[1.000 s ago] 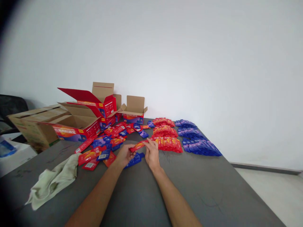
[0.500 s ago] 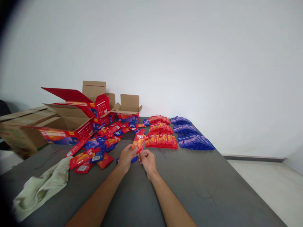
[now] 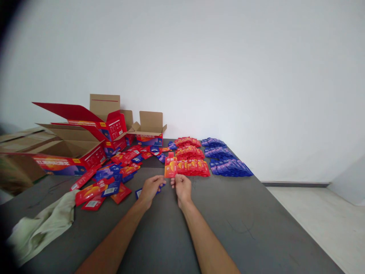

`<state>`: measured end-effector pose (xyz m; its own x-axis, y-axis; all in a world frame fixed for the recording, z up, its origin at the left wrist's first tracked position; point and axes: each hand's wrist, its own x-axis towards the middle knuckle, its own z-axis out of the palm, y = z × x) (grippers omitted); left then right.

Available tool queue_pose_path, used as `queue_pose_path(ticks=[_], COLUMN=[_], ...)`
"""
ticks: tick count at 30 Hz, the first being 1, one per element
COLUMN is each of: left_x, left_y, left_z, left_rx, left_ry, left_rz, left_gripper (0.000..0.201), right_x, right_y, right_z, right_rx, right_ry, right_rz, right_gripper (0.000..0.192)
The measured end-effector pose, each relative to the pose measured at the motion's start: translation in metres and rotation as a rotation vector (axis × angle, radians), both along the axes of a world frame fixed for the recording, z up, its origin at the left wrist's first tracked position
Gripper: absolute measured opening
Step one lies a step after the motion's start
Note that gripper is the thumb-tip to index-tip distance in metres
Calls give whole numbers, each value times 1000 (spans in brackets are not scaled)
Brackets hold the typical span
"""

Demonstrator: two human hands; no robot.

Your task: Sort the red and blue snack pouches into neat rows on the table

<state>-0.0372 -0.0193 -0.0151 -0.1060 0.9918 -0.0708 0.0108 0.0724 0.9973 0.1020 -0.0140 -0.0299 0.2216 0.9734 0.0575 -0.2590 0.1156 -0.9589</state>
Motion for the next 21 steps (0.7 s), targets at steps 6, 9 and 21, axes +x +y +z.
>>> queue_pose_path(ticks=[6, 9, 21], left_x=[-1, -2, -4], left_y=[1, 2, 6], left_z=[-2, -6, -11], left_rx=[-29, -13, 18], left_ry=[14, 10, 69], left_rz=[3, -8, -24], left_gripper=[30, 29, 28], right_x=[35, 47, 61], right_y=[34, 50, 67], right_z=[15, 16, -11], right_rx=[-97, -152, -236], right_ry=[-15, -37, -119], right_rz=[-152, -187, -255], right_gripper=[35, 27, 27])
